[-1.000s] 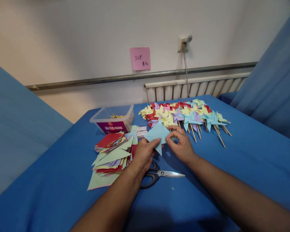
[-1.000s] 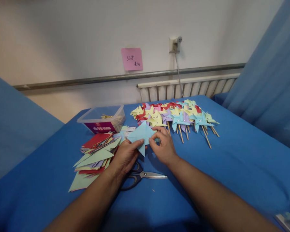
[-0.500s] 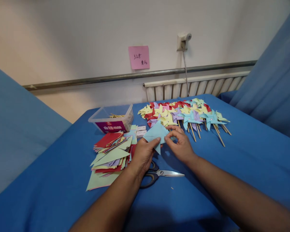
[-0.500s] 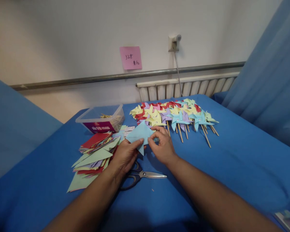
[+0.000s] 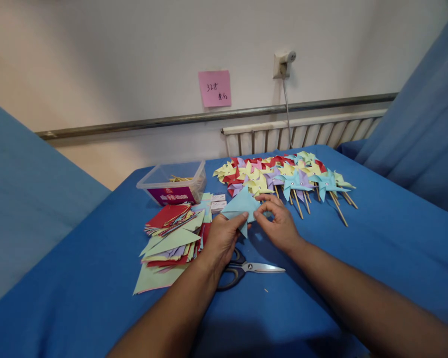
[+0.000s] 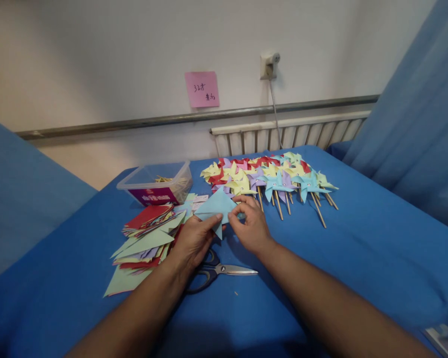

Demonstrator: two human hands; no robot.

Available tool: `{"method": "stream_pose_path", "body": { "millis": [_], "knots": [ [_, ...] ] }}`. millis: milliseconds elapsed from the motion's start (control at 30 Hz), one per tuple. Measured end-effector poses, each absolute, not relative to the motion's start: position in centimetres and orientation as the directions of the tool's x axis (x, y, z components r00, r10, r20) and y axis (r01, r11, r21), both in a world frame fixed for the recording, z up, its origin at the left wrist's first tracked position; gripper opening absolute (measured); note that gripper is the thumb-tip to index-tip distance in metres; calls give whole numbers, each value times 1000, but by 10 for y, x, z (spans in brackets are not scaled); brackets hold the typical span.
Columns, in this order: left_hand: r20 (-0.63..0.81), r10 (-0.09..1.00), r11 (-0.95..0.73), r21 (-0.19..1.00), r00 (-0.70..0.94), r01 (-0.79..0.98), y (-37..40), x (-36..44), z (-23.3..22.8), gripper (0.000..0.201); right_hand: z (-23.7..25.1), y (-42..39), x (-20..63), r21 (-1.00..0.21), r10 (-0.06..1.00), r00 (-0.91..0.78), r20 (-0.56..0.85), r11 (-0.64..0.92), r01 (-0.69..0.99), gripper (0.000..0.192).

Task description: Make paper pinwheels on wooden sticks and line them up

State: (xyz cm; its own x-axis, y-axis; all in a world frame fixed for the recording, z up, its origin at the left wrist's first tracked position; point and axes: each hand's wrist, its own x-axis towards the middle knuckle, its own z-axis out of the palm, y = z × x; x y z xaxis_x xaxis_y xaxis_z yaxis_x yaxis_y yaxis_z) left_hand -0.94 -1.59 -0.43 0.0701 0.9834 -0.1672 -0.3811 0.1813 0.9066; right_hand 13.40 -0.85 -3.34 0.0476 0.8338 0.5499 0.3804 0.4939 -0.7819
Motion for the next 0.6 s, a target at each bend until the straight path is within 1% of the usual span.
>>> {"method": "stream_pose_path", "body": {
  "millis": [133,200,233,333,400,467,500,533,600],
  "knots": [
    [-140,989,148,919,47,-365,-16,-10,-4,30,-34,-9,134,-792,843,28,537,493,361,11],
    [-116,992,123,933,41,-339,-14,-11,-4,30,-35,-8,136,-814,850,46,524,485,319,4],
    [-110,993,117,941,40,-318,-14,-13,-4,30,-35,-6,138,-832,857,69,511,473,290,7],
    [-140,989,146,963,39,-228,-12,-17,-2,30,-33,1,145,-897,887,161,433,406,173,31],
    [-168,984,175,972,58,-156,-13,-19,2,28,-30,6,151,-934,917,177,358,352,62,39],
    [-173,980,180,981,94,-75,-14,-20,5,25,-27,9,154,-952,949,121,291,299,-57,39],
    [-169,980,173,985,107,-27,-15,-20,7,22,-26,9,155,-959,963,67,260,266,-102,39],
    [-164,979,162,986,120,26,-16,-21,8,20,-24,8,156,-965,973,-1,232,230,-130,39],
    [-150,977,132,983,148,124,-17,-22,8,17,-22,5,157,-979,971,-151,185,168,-117,41]
  ]
}}
